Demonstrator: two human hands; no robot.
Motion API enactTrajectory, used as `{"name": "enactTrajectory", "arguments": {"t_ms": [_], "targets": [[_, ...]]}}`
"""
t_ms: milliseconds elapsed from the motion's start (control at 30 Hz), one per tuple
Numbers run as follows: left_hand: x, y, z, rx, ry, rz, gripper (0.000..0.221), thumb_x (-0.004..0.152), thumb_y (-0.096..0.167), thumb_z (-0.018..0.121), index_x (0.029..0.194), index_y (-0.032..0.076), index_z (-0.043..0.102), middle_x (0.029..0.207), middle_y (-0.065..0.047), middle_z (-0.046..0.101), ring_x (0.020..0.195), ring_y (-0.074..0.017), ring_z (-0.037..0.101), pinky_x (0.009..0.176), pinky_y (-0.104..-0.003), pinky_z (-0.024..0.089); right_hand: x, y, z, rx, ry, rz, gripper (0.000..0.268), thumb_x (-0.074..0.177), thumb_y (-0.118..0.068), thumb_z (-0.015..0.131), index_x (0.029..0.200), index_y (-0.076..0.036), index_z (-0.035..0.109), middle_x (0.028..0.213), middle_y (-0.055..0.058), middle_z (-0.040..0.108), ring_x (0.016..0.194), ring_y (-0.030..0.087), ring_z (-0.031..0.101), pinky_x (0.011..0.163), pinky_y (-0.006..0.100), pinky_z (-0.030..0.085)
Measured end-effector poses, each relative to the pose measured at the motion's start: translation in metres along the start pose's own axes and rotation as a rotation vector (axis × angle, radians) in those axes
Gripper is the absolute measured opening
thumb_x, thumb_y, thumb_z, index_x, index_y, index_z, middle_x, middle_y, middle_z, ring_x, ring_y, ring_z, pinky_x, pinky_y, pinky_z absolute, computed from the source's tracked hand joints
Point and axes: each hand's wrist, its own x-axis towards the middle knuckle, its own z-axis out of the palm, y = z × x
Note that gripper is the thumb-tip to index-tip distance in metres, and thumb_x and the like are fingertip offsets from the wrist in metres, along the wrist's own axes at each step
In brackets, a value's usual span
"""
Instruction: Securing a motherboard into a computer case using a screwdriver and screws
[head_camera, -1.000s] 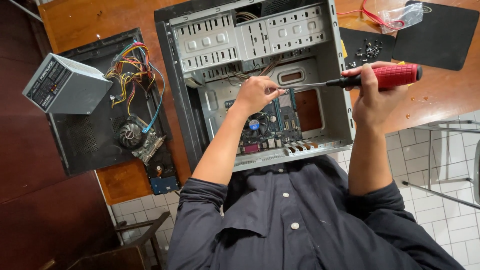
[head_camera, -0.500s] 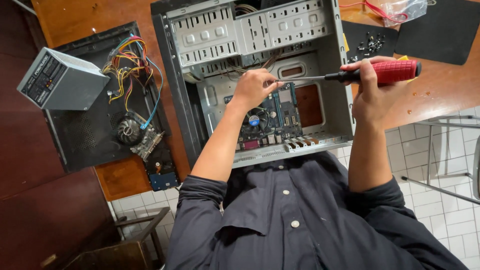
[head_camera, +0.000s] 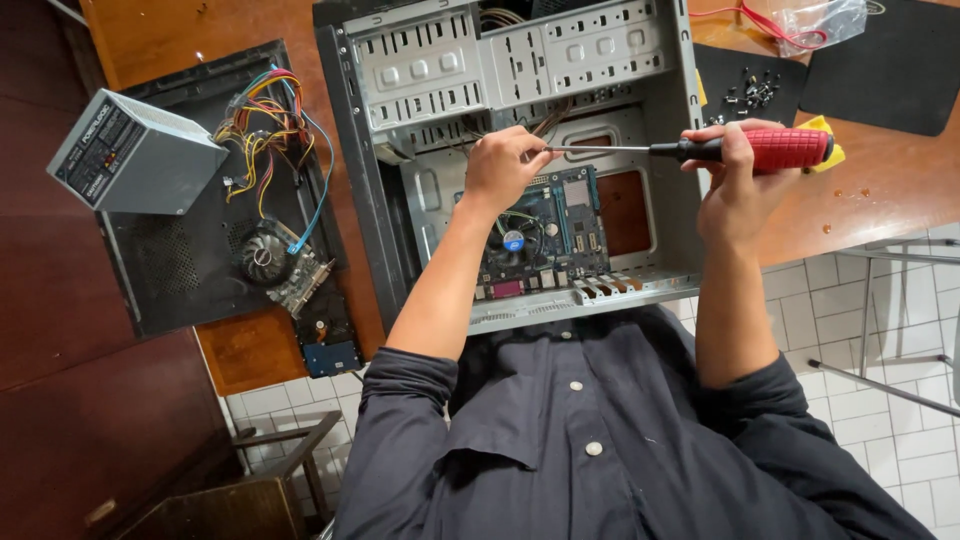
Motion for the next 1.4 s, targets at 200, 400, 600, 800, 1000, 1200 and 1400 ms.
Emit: {"name": "enactTrajectory", "arguments": {"t_ms": [200,400,600,800,1000,1200,1400], "targets": [[0.000,-0.004,0.001,0.032,0.001,0.053,0.020,0.085,0.033,0.085,0.087,0.013,0.083,0.083,0.001,0.077,0.066,-0.0148,0.070,0.059,-0.034,0.061,0.002,0.008,-0.002,-0.003,0.000,-0.033,0.025,0.099,-0.021,0.067,0.107,-0.001,0.054,0.088,0.020,0.073,0.082,0.030,0.078,0.059,0.031,0.062],[-0.001,-0.006,0.003,0.055,-0.070,0.077,0.028,0.086,0.040,0.084,0.087,0.012,0.082,0.084,0.001,0.078,0.070,-0.0128,0.072,0.065,-0.031,0.062,0.003,0.015,-0.003,-0.027,0.021,-0.016,0.023,0.097,-0.021,0.068,0.105,-0.003,0.055,0.086,0.018,0.074,0.082,0.030,0.079,0.056,0.030,0.059],[-0.002,-0.006,0.005,0.057,-0.127,0.044,0.036,0.082,0.048,0.084,0.083,0.013,0.080,0.080,0.001,0.076,0.073,-0.0167,0.072,0.067,-0.037,0.062,0.002,0.018,-0.002,-0.056,0.030,-0.050,0.022,0.097,-0.020,0.066,0.104,-0.002,0.055,0.084,0.020,0.073,0.077,0.030,0.078,0.056,0.031,0.058],[-0.001,-0.009,0.007,0.049,-0.088,0.094,0.035,0.079,0.047,0.087,0.074,0.014,0.075,0.076,0.004,0.073,0.069,-0.0136,0.069,0.062,-0.033,0.061,0.003,0.023,-0.003,-0.027,0.046,-0.060,0.023,0.096,-0.019,0.069,0.104,-0.001,0.056,0.083,0.019,0.074,0.076,0.030,0.078,0.055,0.030,0.058],[-0.001,-0.010,0.007,0.049,-0.055,0.106,0.033,0.079,0.042,0.089,0.072,0.014,0.073,0.075,0.005,0.071,0.065,-0.0130,0.068,0.059,-0.034,0.059,0.004,0.022,-0.001,-0.036,0.055,-0.081,0.024,0.095,-0.020,0.068,0.101,0.001,0.058,0.080,0.020,0.073,0.071,0.029,0.076,0.054,0.031,0.058],[0.001,-0.005,0.004,-0.023,-0.083,0.049,0.027,0.078,0.038,0.091,0.073,0.015,0.075,0.080,0.002,0.074,0.067,-0.0123,0.070,0.069,-0.033,0.063,0.006,0.030,-0.007,0.012,0.042,-0.091,0.026,0.094,-0.017,0.071,0.102,0.002,0.056,0.081,0.022,0.073,0.070,0.029,0.075,0.054,0.032,0.058],[0.000,-0.005,0.005,-0.056,-0.159,-0.016,0.031,0.080,0.037,0.090,0.074,0.012,0.073,0.078,-0.001,0.072,0.062,-0.0116,0.065,0.065,-0.027,0.063,0.005,0.027,-0.005,-0.006,0.044,-0.096,0.022,0.093,-0.015,0.072,0.098,0.001,0.059,0.079,0.022,0.074,0.067,0.029,0.075,0.048,0.030,0.052]]}}
